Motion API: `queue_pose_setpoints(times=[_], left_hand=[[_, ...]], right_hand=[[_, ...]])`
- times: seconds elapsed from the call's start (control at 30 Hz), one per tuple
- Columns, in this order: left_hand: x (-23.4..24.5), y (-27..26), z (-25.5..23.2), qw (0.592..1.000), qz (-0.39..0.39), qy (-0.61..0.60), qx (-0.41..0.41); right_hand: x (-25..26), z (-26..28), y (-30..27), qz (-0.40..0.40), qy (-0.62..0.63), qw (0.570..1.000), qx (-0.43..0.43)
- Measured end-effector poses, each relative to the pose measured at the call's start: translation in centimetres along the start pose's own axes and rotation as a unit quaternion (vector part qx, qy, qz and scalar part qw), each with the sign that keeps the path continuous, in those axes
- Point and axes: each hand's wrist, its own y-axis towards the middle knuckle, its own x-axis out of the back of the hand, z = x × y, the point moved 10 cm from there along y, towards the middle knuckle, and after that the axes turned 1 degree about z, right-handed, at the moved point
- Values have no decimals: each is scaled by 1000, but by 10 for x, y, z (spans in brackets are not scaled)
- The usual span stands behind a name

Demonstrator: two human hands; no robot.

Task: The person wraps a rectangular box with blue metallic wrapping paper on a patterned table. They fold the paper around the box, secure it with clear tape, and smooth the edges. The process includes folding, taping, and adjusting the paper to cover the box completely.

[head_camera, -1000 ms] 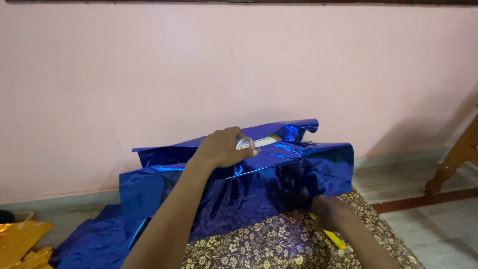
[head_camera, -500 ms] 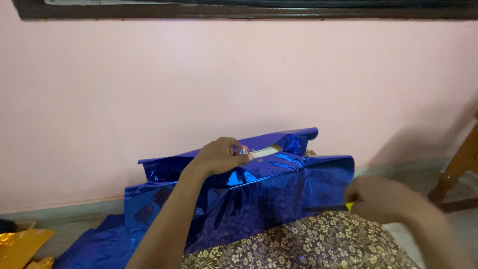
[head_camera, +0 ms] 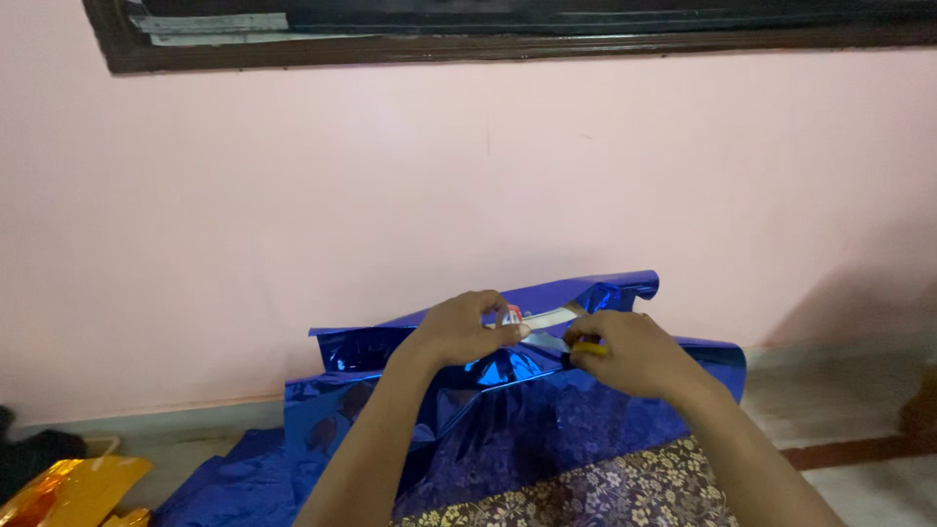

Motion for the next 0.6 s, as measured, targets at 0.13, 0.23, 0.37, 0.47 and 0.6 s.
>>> queue_pose_setpoints(times=[0.13,0.23,0.37,0.47,0.6], left_hand=[[-2,-3,3,1000,13,6,23],[-1,-3,-1,1000,11,16,10],[-2,-2,-4,998,20,50,11],[-7,-5,4,996,48,65,48],[-2,-6,1,998,7,56,22]], right_hand=[[-11,5,3,50,-33,998,-29],[-8,10,6,52,-14,998,-12],[-11,10,12,81,21,996,17],[-14,8,13,93,52,994,26],[-14,9,4,91,96,990,58]])
